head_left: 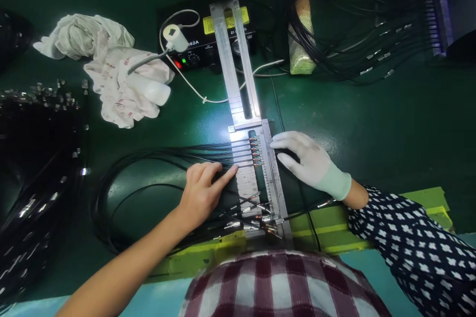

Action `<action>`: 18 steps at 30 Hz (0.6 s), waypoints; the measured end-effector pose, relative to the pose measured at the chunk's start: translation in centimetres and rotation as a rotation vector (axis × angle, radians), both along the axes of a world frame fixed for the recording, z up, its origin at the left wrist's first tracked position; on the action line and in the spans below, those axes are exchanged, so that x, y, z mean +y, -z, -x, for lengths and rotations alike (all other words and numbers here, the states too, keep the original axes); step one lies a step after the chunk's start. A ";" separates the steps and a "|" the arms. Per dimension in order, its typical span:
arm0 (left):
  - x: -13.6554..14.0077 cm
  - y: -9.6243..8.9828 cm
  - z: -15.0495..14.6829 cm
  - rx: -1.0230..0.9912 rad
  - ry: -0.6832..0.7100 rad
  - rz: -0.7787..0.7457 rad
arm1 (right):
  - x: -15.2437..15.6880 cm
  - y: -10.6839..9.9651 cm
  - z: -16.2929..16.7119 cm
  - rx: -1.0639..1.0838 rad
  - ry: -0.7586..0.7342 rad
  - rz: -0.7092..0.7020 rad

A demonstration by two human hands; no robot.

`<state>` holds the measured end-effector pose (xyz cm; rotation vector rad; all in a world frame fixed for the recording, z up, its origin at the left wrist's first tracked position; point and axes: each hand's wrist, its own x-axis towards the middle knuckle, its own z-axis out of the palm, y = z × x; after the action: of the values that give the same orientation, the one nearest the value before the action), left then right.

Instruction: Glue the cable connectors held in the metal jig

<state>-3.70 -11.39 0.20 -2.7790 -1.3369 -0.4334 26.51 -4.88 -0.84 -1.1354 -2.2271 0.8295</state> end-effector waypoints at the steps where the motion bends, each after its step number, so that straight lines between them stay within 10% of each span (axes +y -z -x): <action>1: -0.3 0.0 -0.2 0.026 -0.019 -0.002 | 0.0 0.0 0.0 0.000 0.005 0.004; 18: -1.0 -1.2 -0.4 -0.037 0.058 0.373 | 3.5 -2.3 5.1 -0.518 0.139 -0.051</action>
<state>-3.32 -12.40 1.36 -3.1270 -1.4839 -0.2594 21.45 -1.39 1.48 -1.6008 -2.5131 0.4497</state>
